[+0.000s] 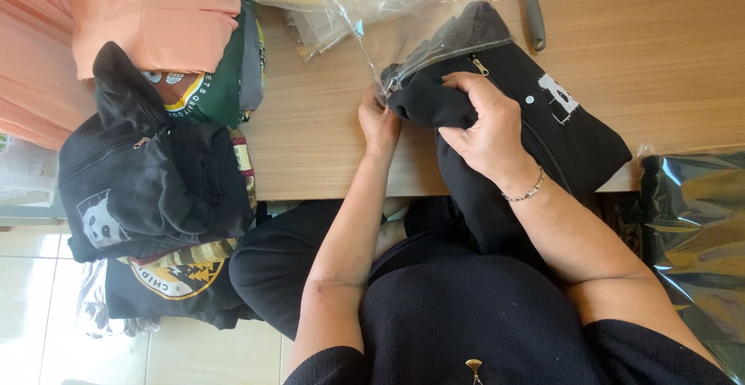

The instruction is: Using a lint roller on a black hoodie, folding it, and placing it into a clear plastic bag for packaging.

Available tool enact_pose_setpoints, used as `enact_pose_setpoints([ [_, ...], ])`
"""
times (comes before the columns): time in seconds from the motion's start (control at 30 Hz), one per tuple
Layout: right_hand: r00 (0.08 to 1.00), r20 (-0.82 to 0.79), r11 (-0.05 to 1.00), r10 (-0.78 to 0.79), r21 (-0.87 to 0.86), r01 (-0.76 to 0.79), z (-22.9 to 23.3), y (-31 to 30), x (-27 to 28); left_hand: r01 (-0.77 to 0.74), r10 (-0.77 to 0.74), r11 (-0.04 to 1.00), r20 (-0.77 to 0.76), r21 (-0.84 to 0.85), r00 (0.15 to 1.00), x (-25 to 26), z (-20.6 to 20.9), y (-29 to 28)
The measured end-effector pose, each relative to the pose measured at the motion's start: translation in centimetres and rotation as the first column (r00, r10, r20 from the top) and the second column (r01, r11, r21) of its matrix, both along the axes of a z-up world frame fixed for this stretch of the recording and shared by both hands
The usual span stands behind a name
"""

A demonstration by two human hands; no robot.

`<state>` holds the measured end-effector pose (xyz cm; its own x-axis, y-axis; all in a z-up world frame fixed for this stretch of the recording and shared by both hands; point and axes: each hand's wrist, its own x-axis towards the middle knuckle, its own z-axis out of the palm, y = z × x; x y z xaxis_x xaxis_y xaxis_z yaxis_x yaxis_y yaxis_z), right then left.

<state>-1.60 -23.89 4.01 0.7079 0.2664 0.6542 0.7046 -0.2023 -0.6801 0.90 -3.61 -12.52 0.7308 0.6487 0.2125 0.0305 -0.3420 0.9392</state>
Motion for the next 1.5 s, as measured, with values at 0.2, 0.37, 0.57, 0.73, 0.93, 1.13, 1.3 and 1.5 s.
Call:
enact_pose_setpoints([
  [0.2, 0.999, -0.014, 0.999, 0.033, -0.028, -0.034, -0.4, 0.9, -0.8, -0.016, 0.042, 0.945, 0.074, -0.325, 0.996, 1.9, 2.8, -0.9],
  [0.37, 0.998, -0.032, 0.998, 0.06, 0.002, -0.06, 0.2, 1.4, -1.2, -0.005, 0.025, 0.952, 0.064, -0.305, 0.998, 2.2, 2.2, -1.1],
  [0.57, 0.995, -0.053, 0.996, 0.088, 0.03, -0.087, 0.8, 1.1, -1.0, -0.001, 0.014, 0.96, 0.044, -0.28, 0.999, 2.3, 1.3, -0.7],
  [0.73, 0.998, -0.03, 0.998, 0.06, 0.03, -0.059, 1.2, 0.8, -0.4, 0.007, 0.002, 0.966, 0.032, -0.257, 0.999, 1.3, 0.6, -0.7],
  [0.93, 0.998, 0.041, 0.998, 0.044, 0.05, -0.046, 1.2, 1.8, -0.3, 0.004, -0.001, 0.972, 0.016, -0.234, 1.0, -0.3, -0.4, -0.8],
  [1.13, 0.979, 0.203, 0.995, -0.014, -0.093, 0.034, 0.0, 3.2, -0.4, 0.019, -0.017, 0.978, 0.009, -0.209, 1.0, -2.3, -1.1, -0.5],
  [1.3, 0.97, 0.242, 0.955, -0.029, -0.28, 0.098, -3.8, 5.7, 0.8, 0.031, -0.033, 0.983, -0.011, -0.179, 0.999, -6.0, -1.8, 0.5],
  [1.5, 0.983, 0.181, 0.927, 0.03, -0.373, 0.041, -4.3, 7.0, 0.1, -0.18, 0.182, 0.983, 0.056, -0.03, 0.982, -7.5, 6.2, 1.3],
])
